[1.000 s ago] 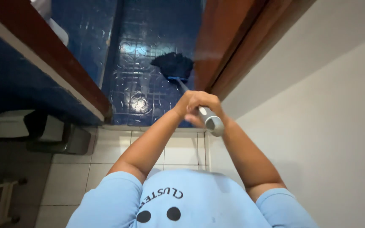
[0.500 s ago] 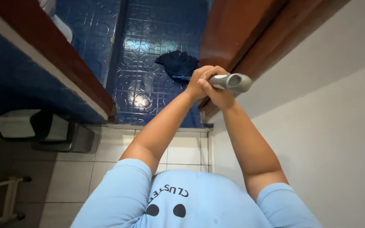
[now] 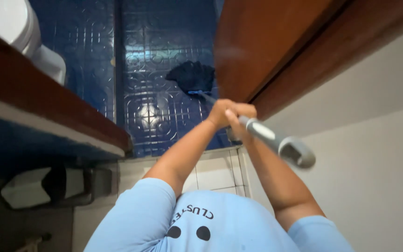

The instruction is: Mopping the blue tiled floor in a bathroom.

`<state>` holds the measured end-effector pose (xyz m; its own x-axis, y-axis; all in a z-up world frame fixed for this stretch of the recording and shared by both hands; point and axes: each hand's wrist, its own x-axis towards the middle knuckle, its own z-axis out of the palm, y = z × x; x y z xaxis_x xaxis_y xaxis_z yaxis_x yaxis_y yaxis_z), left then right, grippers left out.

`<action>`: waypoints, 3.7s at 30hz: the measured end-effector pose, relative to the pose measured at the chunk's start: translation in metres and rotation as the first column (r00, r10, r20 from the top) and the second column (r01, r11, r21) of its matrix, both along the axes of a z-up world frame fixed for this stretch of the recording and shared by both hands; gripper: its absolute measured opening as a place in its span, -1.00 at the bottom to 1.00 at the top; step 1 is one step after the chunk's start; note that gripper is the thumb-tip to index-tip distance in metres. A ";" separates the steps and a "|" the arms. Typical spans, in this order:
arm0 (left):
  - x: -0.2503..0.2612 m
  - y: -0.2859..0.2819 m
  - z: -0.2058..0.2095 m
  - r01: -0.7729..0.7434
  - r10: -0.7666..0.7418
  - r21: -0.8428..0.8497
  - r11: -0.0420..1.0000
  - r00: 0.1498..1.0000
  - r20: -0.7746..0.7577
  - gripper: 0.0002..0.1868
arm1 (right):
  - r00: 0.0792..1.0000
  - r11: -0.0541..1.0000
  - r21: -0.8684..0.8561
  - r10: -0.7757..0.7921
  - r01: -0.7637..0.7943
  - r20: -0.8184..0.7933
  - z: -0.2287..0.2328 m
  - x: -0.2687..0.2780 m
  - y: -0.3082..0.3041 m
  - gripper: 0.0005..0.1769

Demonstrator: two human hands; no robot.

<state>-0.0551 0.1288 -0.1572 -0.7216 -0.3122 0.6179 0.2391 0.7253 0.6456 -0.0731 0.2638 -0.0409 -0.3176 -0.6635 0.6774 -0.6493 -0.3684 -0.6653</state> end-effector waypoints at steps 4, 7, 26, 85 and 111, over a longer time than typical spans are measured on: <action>-0.011 -0.047 -0.027 0.048 -0.049 -0.022 0.999 0.996 -0.080 -0.86 | 0.996 0.985 -0.168 -0.020 0.034 0.086 -0.007 0.015 -0.040 -0.63; -0.021 -0.073 -0.043 0.093 -0.094 0.015 0.996 0.992 0.087 -0.79 | 0.992 0.983 -0.183 0.008 0.016 0.129 -0.019 0.017 -0.056 -0.70; 0.007 0.007 0.089 0.153 -0.140 0.078 0.985 0.978 -0.157 -0.82 | 0.850 0.955 -0.294 0.193 -0.047 0.490 0.066 0.007 -0.008 -0.65; 0.245 -0.105 0.051 -0.532 0.446 -0.390 0.751 0.845 -0.295 -0.82 | 0.611 0.620 -0.018 0.778 -0.785 0.143 0.057 0.179 -0.130 -0.65; 0.156 0.051 -0.035 -0.255 0.242 0.131 0.958 0.964 0.111 -0.72 | 0.876 0.870 0.106 0.476 -0.482 0.081 0.001 0.104 0.072 -0.62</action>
<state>0.1013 0.1797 -0.1926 -0.6621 -0.5692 0.4875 -0.0031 0.6525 0.7578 0.0314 0.3358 -0.0403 0.0283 -0.8172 0.5757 -0.3776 -0.5420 -0.7508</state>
